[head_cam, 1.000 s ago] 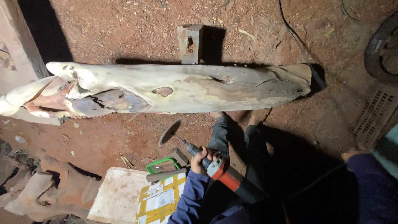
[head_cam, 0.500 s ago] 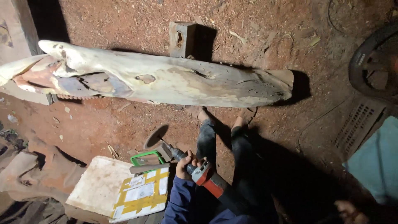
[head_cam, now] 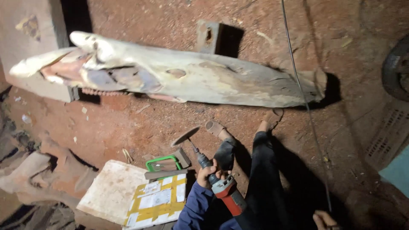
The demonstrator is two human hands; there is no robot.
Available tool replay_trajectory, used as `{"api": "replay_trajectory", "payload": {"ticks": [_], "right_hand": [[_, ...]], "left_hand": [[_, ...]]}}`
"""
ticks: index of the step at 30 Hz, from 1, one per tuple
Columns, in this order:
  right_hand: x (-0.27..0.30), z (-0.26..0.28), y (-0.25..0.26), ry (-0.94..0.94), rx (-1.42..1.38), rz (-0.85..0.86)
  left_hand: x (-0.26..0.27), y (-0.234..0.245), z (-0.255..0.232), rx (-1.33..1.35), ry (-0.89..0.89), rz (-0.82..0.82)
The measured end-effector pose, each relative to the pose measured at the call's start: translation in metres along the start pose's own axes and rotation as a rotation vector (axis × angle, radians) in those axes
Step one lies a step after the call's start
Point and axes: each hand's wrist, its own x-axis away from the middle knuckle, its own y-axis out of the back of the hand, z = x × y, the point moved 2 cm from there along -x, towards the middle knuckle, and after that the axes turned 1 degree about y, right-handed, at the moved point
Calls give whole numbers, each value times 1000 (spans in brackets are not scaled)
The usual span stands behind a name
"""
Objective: Sanding a large wood carving using an angle grinder with a sanding disc attachment.
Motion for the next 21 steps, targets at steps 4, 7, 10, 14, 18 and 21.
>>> {"api": "replay_trajectory", "payload": {"ticks": [4, 7, 10, 14, 18, 21], "right_hand": [[-67, 44, -8, -8, 93, 52], [-116, 43, -4, 86, 585, 297], [-127, 62, 6, 171, 978, 586], [-157, 157, 2, 284, 638, 423], [-53, 391, -8, 489, -402, 244], [17, 496, -26, 271, -762, 663]], "left_hand": [[21, 31, -32, 109, 14, 109], [32, 49, -62, 86, -43, 145], [39, 65, -80, 57, -77, 97], [35, 59, -106, 40, -52, 10], [3, 15, -131, 21, 69, 68], [-37, -11, -135, -35, 177, -23]]}}
